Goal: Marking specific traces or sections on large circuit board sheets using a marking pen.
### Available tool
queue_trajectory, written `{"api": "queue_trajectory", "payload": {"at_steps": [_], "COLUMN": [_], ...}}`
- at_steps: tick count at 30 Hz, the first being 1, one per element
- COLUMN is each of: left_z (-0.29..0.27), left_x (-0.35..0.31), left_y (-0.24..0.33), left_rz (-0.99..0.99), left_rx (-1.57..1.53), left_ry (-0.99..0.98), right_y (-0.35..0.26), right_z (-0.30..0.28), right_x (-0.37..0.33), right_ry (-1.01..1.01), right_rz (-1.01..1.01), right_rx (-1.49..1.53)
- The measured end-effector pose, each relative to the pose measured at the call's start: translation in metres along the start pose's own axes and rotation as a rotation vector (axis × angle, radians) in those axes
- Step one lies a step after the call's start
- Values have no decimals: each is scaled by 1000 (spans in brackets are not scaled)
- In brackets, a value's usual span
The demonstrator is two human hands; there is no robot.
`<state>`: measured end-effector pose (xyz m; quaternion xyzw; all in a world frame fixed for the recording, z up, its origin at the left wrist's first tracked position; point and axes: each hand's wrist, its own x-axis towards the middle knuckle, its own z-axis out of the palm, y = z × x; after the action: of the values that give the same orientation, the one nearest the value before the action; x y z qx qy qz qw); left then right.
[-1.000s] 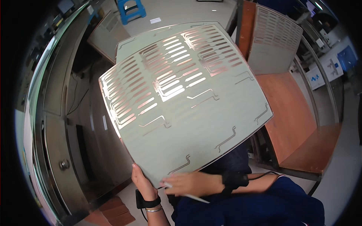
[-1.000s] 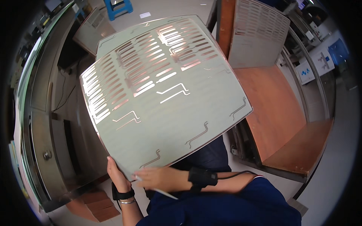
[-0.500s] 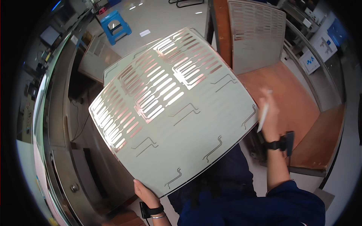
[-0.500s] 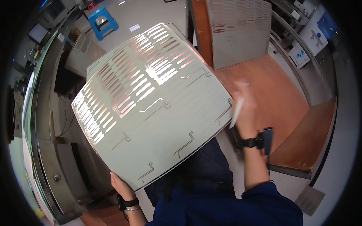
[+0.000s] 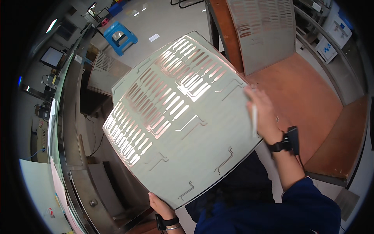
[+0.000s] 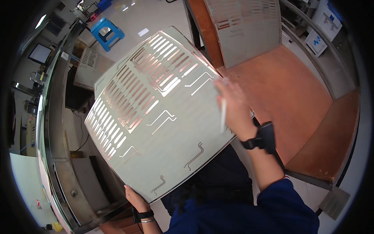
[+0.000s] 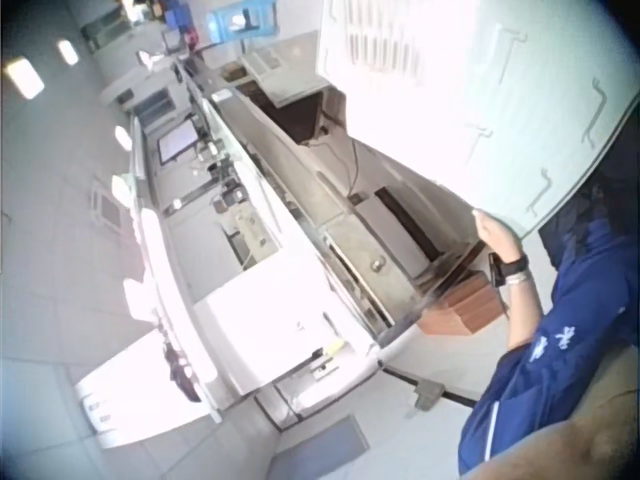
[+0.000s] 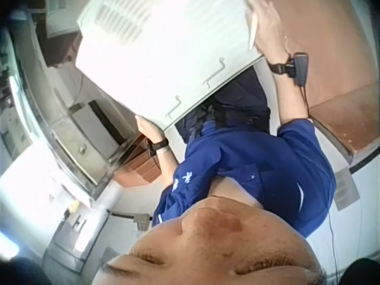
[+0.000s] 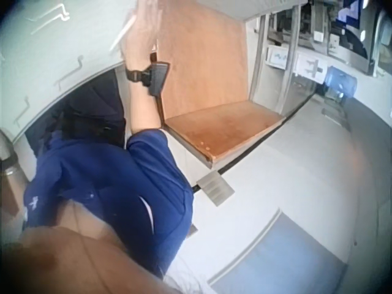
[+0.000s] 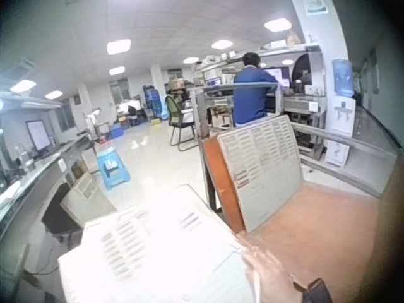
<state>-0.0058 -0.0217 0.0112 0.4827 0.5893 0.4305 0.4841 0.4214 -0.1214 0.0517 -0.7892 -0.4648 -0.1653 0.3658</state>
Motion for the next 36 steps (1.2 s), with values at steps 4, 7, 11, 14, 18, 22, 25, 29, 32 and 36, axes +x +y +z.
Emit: {"api": "queue_trajectory", "payload": {"at_steps": [4, 7, 11, 14, 18, 22, 25, 29, 32, 36], "left_z": [-3, -2, -5, -2, -6, -4, -2, -6, -4, -3], "left_x": [1, 0, 0, -4, -2, -4, -4, -3, -4, -4], "left_y": [-4, 3, 7, 14, 13, 17, 21, 18, 18, 18], "left_rz": [-5, -19, -32, -54, -82, -83, -81, -98, -97, -85], "left_rx": [14, 13, 77, 18, 70, 79, 77, 72, 52, 32], "left_ry": [22, 10, -20, 19, 14, 4, -1, -5, 11, 3], "right_y": [-20, -41, -56, -54, -49, -53, -56, -58, -58, -59], "right_z": [-24, -19, -17, -15, -20, -18, -15, -10, -11, -12], "right_x": [-2, -2, -5, -20, -34, -35, -34, -35, -37, -37], "right_ry": [-76, -207, -536, -607, -594, -583, -542, -477, -510, -506], "right_rz": [27, -80, 309, 42, -31, -50, -65, -64, -3, 17], "right_rx": [244, 445, 858, 734, 804, 740, 707, 694, 667, 661]}}
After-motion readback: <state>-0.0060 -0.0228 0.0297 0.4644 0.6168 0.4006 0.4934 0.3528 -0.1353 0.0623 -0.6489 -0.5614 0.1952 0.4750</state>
